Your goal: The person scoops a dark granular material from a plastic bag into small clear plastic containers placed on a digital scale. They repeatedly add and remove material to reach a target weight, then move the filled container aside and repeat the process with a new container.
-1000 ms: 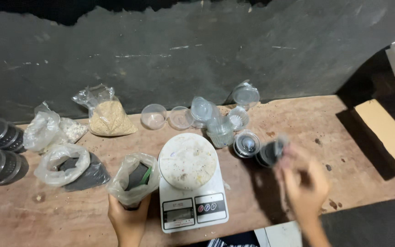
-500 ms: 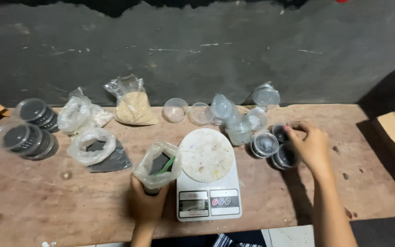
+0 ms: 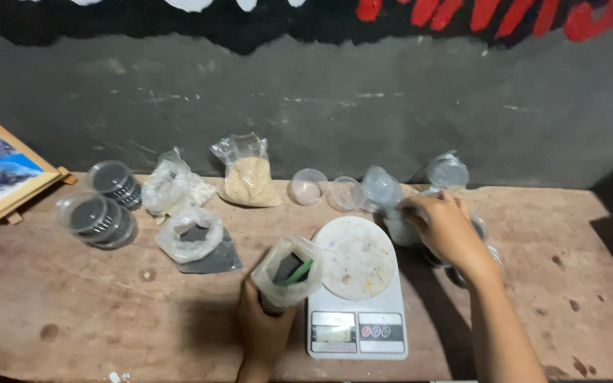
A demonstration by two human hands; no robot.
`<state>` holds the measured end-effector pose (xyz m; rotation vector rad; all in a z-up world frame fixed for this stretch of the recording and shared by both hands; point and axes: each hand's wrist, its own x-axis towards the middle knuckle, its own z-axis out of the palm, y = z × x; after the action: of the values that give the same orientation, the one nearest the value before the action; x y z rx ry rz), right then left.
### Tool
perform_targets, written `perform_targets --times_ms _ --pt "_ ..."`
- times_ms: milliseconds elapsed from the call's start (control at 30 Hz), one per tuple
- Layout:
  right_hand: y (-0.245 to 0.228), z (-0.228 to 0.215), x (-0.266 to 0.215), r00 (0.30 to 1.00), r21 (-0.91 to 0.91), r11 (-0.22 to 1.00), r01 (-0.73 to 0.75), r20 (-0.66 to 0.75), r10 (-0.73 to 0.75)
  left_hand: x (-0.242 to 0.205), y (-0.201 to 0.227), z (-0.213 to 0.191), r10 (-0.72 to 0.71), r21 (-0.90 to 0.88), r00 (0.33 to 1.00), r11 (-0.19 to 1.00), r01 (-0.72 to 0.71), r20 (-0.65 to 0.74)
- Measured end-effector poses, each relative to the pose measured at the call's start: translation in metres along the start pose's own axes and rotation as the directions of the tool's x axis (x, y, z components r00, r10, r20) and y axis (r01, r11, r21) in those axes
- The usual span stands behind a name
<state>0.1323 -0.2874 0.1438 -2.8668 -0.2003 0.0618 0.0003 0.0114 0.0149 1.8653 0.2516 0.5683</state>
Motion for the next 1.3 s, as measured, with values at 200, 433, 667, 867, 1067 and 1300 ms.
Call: perform_targets --times_ms 200,433,667,867,1067,1300 --pt "0.015 0.010 -0.006 0.981 0.201 0.980 -0.008 -0.188 0.046 0.000 -0.001 0.002 -0.043 -0.001 0.999 0.999 0.043 -0.012" --pt "-0.005 -0.008 -0.015 0.983 0.258 0.960 -0.107 -0.117 0.141 0.001 0.005 -0.001 0.034 -0.106 0.999 0.994 -0.032 0.017" --pt "0.001 0.003 -0.018 0.948 0.283 0.952 -0.113 -0.255 0.188 -0.001 0.017 -0.006 -0.035 0.004 0.999 0.999 0.035 0.017" --pt "0.009 0.026 -0.016 0.870 0.326 0.945 0.024 -0.472 0.141 -0.005 0.014 -0.002 0.005 0.083 1.000 0.997 -0.002 -0.027" --pt "-0.017 0.013 -0.035 0.746 0.283 0.915 0.288 -0.665 -0.029 -0.006 0.033 -0.001 0.001 0.104 1.000 0.995 -0.002 0.009" --pt "-0.077 0.012 -0.080 0.782 0.563 0.610 0.557 -0.604 -0.156 -0.011 0.052 -0.026 0.239 0.070 0.962 0.966 -0.250 0.130"
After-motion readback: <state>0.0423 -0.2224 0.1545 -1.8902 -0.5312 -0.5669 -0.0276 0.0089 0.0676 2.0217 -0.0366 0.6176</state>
